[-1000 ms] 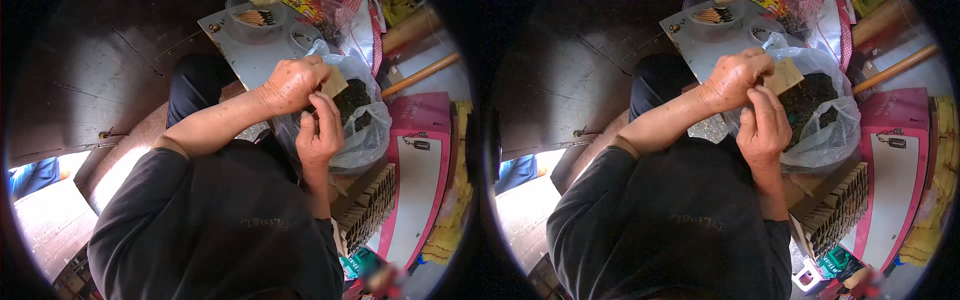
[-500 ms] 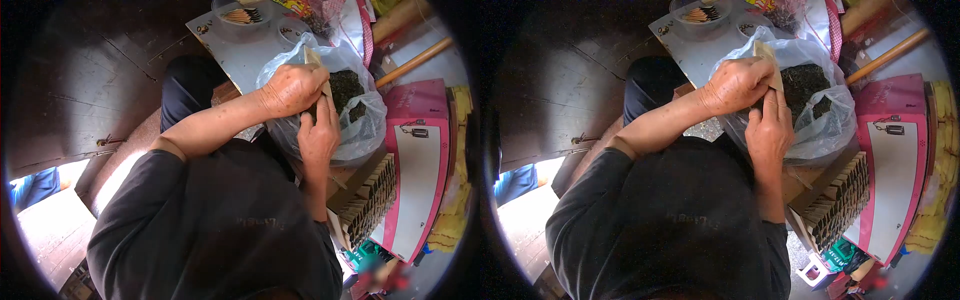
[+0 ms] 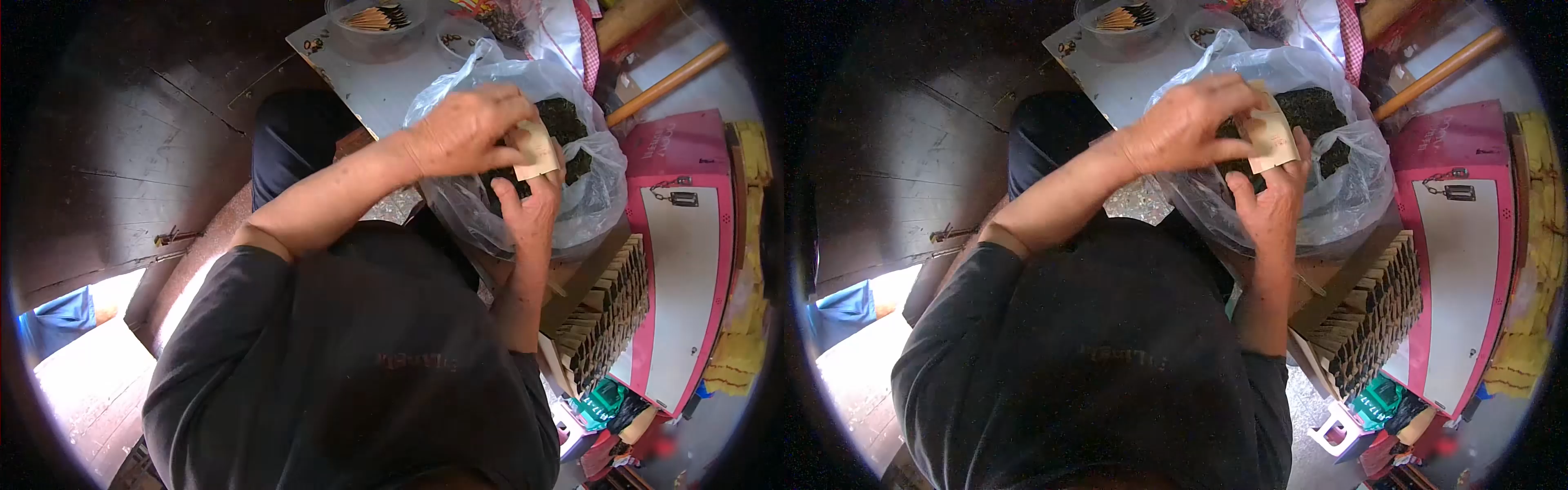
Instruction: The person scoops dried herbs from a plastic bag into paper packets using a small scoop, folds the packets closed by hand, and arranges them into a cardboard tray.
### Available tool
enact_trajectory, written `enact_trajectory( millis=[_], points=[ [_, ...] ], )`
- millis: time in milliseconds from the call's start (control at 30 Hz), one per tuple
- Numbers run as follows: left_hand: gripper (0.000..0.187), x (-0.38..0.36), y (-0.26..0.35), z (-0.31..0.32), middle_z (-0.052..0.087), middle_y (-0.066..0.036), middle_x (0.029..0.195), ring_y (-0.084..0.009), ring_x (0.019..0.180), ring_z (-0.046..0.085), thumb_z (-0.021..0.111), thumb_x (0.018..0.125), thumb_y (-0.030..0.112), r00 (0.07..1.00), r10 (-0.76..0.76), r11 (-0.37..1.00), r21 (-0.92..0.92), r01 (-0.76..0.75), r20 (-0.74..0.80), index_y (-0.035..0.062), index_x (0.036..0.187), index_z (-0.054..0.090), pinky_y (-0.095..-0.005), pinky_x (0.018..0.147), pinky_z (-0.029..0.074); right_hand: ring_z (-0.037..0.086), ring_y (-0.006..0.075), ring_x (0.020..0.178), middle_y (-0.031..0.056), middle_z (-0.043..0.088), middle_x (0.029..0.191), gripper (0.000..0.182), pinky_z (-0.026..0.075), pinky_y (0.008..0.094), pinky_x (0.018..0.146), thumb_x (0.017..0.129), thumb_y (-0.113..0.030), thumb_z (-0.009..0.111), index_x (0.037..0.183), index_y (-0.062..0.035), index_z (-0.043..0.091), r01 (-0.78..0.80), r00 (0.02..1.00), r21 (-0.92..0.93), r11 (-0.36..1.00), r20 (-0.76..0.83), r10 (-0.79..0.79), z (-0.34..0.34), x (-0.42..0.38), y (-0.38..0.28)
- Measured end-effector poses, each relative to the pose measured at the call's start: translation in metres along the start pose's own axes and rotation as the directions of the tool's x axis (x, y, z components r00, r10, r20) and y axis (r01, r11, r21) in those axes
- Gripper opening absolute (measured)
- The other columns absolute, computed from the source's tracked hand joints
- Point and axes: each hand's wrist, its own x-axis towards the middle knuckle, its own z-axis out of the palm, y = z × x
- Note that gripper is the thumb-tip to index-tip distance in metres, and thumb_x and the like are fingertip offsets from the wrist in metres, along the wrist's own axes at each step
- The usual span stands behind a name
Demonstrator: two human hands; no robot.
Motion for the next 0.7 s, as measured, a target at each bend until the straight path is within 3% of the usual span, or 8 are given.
enact_trajectory(
  millis=[33,100,167,233,300,500,567,700],
  points=[
    [0.043,0.003,-0.004,-0.003,0.061,-0.012,0.1,-0.0292,0.095,0.061,0.076,0.07,0.02,1.0,-0.001,1.0,-0.001,0.001,-0.001,0.0051,0.106,0.059,-0.0374,0.079,0.051,0.036,0.0444,0.127,0.0176,0.054,0.126,0.047,0.031,0.052,0.104,0.078,-0.039,0.069,0.112,-0.0061,0.065,0.017,0.999,-0.026,1.0,0.046,-0.015,-0.004,0.003,-0.001],
    [0.052,0.007,-0.014,-0.006,0.06,-0.01,0.107,-0.0296,0.105,0.056,0.078,0.066,0.017,0.988,0.156,0.966,0.211,-0.148,-0.022,0.007,0.112,0.058,-0.039,0.087,0.048,0.036,0.0434,0.127,0.0172,0.055,0.125,0.048,0.031,0.051,0.105,0.078,-0.039,0.068,0.111,-0.0049,0.065,0.065,0.994,-0.04,0.997,0.086,-0.061,-0.013,0.01,-0.004],
    [0.059,0.008,-0.019,-0.006,0.06,-0.009,0.108,-0.0298,0.111,0.052,0.079,0.063,0.013,0.989,0.142,0.974,0.171,-0.146,0.036,0.0086,0.117,0.056,-0.0403,0.092,0.044,0.037,0.0412,0.128,0.0164,0.058,0.123,0.049,0.031,0.0491,0.106,0.077,-0.04,0.068,0.109,-0.0027,0.066,0.16,0.976,-0.067,0.985,0.16,-0.148,-0.02,0.015,-0.006],
    [0.056,0.01,-0.022,-0.005,0.061,-0.01,0.106,-0.0319,0.107,0.054,0.078,0.064,0.011,0.941,0.027,0.997,0.058,-0.05,0.339,0.0092,0.115,0.057,-0.041,0.089,0.046,0.038,0.0411,0.127,0.0149,0.059,0.122,0.045,0.031,0.0484,0.106,0.076,-0.035,0.067,0.107,-0.0032,0.067,0.142,0.973,-0.048,0.989,0.193,-0.13,-0.027,0.015,-0.005],
    [0.054,0.007,-0.027,0.005,0.062,-0.012,0.1,-0.0327,0.099,0.058,0.078,0.062,0.01,0.936,0.035,0.999,-0.038,-0.024,0.351,0.0088,0.113,0.058,-0.041,0.085,0.048,0.039,0.0404,0.127,0.0144,0.061,0.118,0.041,0.032,0.0472,0.105,0.073,-0.03,0.067,0.106,-0.0044,0.068,0.139,0.942,-0.039,0.99,0.313,-0.12,-0.034,0.017,-0.003],
    [0.056,-0.004,-0.031,0.026,0.063,-0.014,0.095,-0.0331,0.089,0.062,0.08,0.061,0.011,0.954,0.034,0.985,-0.171,0.018,0.297,0.0063,0.112,0.058,-0.0386,0.078,0.05,0.052,0.0338,0.116,0.0146,0.065,0.108,0.038,0.039,0.0427,0.099,0.068,-0.018,0.067,0.103,-0.0062,0.069,0.042,0.941,0.017,0.999,0.335,-0.045,-0.048,0.028,-0.009],
    [0.057,-0.007,-0.032,0.024,0.064,-0.014,0.097,-0.0305,0.09,0.063,0.082,0.061,0.012,0.941,-0.088,0.968,-0.195,0.159,0.328,0.0057,0.113,0.058,-0.0369,0.078,0.05,0.056,0.0328,0.111,0.0147,0.065,0.108,0.035,0.042,0.0408,0.096,0.069,-0.017,0.067,0.102,-0.0047,0.068,-0.012,0.941,0.063,0.998,0.339,-0.01,-0.051,0.028,-0.011],
    [0.06,-0.012,-0.035,0.018,0.066,-0.013,0.096,-0.0269,0.089,0.065,0.083,0.062,0.014,0.924,-0.172,0.933,-0.245,0.264,0.34,0.0051,0.115,0.057,-0.0343,0.079,0.051,0.06,0.0278,0.105,0.016,0.064,0.112,0.035,0.044,0.0361,0.092,0.073,-0.013,0.065,0.105,0.0011,0.066,-0.038,0.984,0.159,0.987,0.178,0.009,-0.064,0.024,0.0]
  ],
)
